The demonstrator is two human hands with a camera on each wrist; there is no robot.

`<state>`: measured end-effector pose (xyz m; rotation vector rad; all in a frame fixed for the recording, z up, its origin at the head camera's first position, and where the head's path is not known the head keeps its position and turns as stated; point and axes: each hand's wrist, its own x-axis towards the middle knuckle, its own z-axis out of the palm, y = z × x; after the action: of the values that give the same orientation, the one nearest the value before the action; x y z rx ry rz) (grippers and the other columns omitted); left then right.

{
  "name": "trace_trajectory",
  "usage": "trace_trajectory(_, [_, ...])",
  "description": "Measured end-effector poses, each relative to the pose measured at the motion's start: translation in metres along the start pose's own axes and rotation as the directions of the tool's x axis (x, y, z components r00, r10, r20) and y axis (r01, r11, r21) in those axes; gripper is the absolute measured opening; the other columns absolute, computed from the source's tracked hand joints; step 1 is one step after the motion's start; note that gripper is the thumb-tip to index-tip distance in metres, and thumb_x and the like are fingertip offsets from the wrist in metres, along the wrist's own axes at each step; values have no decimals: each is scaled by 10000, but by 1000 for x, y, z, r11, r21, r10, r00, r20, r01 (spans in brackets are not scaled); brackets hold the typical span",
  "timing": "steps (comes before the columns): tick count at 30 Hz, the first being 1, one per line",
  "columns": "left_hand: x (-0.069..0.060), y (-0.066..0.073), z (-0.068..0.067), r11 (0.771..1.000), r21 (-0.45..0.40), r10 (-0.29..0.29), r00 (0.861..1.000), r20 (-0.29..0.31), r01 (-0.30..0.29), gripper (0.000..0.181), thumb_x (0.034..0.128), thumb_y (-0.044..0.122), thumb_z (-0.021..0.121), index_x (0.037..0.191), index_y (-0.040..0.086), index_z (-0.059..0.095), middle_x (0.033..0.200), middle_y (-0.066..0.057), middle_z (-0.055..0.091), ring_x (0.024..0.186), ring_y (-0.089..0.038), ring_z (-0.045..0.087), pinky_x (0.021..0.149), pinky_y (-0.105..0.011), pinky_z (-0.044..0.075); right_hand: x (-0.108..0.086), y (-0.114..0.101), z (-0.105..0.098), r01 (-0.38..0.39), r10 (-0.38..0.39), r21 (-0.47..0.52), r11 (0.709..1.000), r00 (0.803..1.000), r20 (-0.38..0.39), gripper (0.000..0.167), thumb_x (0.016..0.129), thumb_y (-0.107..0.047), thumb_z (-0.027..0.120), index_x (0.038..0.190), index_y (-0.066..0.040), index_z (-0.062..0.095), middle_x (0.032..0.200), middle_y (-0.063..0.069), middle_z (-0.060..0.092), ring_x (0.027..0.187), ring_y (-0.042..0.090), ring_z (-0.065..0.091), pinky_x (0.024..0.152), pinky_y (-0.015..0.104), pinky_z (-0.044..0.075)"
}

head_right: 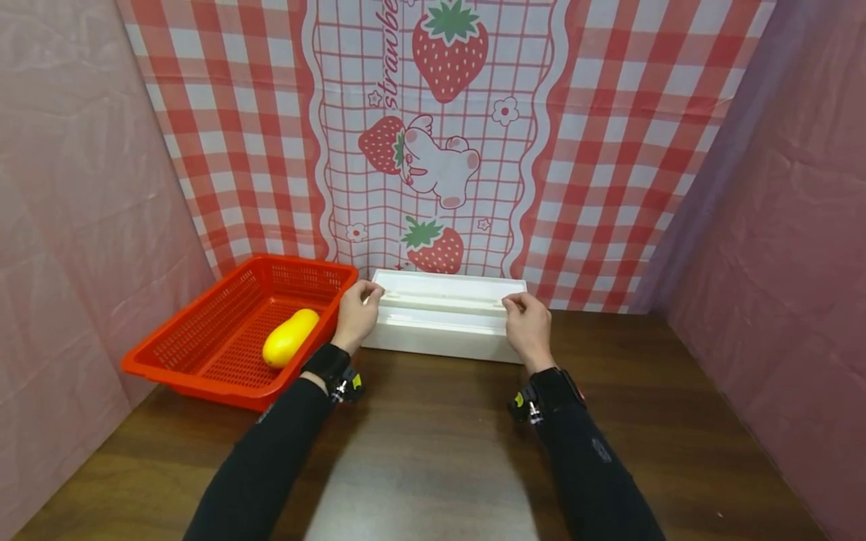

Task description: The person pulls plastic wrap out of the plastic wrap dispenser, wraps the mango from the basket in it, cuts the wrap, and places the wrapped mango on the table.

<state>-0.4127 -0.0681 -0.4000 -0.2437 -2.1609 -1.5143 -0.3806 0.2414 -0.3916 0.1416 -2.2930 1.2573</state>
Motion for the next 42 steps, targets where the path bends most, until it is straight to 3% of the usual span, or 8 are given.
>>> trace_trajectory(3, [0, 1, 1, 999, -35, 9, 1000, -17, -10, 118, 1005, 72, 600, 1003, -12, 683, 1022, -179, 671, 1138, -345, 587, 1073, -474, 419, -2, -2, -1, -17, 17, 25, 1000, 1000, -15, 269, 1047, -220, 585, 1129, 11, 695, 1070, 198, 668, 936, 278, 572, 785, 369, 418])
trace_trajectory(11, [-2, 3, 1, 994, -98, 37, 998, -51, -42, 110, 1004, 37, 599, 1004, -38, 679, 943, -173, 669, 919, -315, 620, 812, -384, 506, -6, -5, 1, -32, 37, 74, 997, 997, -73, 250, 1040, -212, 599, 1100, 2, 713, 1058, 178, 677, 913, 204, 557, 759, 304, 409])
trace_trajectory(22, [-7, 5, 1, 989, -119, 75, 993, -96, -86, 107, 997, 24, 606, 1019, -41, 688, 945, -183, 681, 919, -326, 634, 816, -385, 510, -12, -9, -3, 27, -20, 56, 998, 992, -121, 218, 1021, -197, 634, 1066, -7, 732, 1028, 151, 727, 828, 117, 554, 649, 230, 404])
trace_trajectory(35, [-13, 7, 0, 980, -163, 92, 984, -154, -117, 97, 981, 0, 620, 1000, -52, 699, 929, -194, 686, 883, -327, 643, 815, -347, 514, -14, -11, -6, 81, -72, 56, 995, 988, -140, 206, 1010, -181, 650, 1043, 0, 743, 1004, 146, 743, 814, 89, 569, 654, 205, 414])
trace_trajectory(42, [-20, 10, -2, 979, -173, 86, 984, -157, -113, 97, 982, -1, 622, 1005, -57, 697, 933, -205, 685, 890, -338, 641, 824, -353, 504, -18, -14, -10, 98, -89, 64, 993, 988, -125, 186, 1013, -149, 640, 1036, 8, 737, 996, 148, 738, 813, 48, 574, 669, 191, 417])
